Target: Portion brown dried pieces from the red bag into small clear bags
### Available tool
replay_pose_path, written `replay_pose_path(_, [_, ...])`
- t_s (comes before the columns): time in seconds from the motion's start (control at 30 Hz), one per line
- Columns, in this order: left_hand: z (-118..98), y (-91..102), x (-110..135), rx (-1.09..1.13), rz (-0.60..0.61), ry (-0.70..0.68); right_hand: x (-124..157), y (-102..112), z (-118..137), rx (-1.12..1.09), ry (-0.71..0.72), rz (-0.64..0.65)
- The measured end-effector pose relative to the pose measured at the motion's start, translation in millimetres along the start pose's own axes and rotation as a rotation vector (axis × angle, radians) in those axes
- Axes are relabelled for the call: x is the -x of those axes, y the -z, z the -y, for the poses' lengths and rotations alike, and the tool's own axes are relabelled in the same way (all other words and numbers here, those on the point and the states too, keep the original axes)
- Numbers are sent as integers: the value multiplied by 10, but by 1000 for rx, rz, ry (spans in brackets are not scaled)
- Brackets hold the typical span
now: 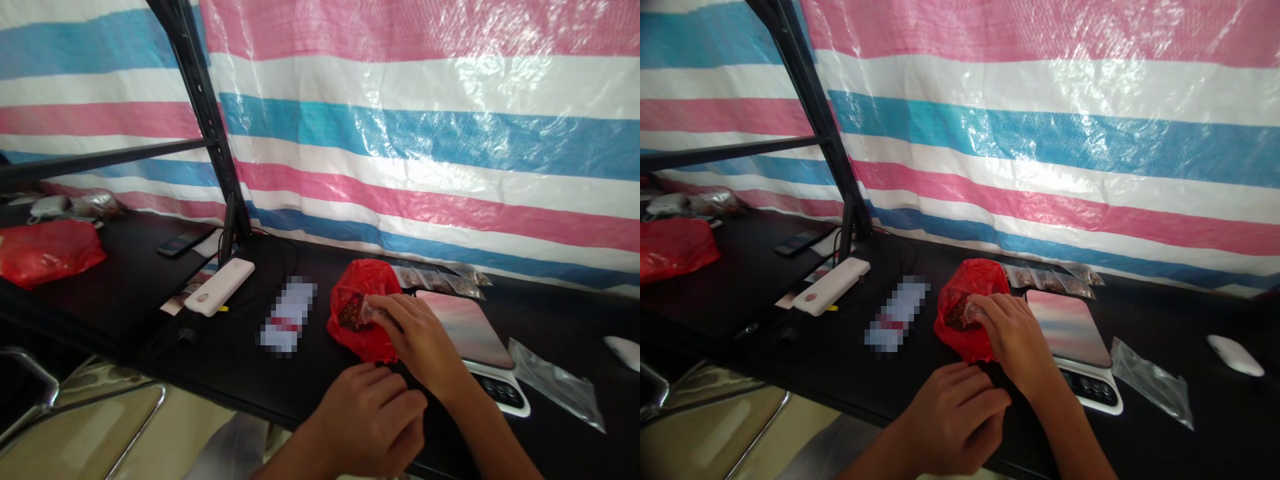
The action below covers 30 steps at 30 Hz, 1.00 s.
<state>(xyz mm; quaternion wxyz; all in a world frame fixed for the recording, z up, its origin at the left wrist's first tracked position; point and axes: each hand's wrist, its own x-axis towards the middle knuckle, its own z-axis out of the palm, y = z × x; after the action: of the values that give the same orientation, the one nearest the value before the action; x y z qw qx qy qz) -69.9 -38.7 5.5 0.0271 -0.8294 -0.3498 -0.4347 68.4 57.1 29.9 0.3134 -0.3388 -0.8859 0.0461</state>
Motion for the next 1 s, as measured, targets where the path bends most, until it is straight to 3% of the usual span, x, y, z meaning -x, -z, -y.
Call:
replay_pose_path(0.17, [21, 36, 15, 2, 10, 24, 5, 12, 12, -5, 47, -1])
replay_pose_path(0.73, [4, 0, -17, 8, 9, 14, 63, 43, -7, -14, 12, -84])
replay_pose_path(0.87, [-2, 17, -14, 9, 14, 14, 94, 182, -161, -15, -44, -240])
replay_pose_path(1.0, [-4, 41, 1, 21, 44, 7, 226, 382, -517, -21, -279, -361])
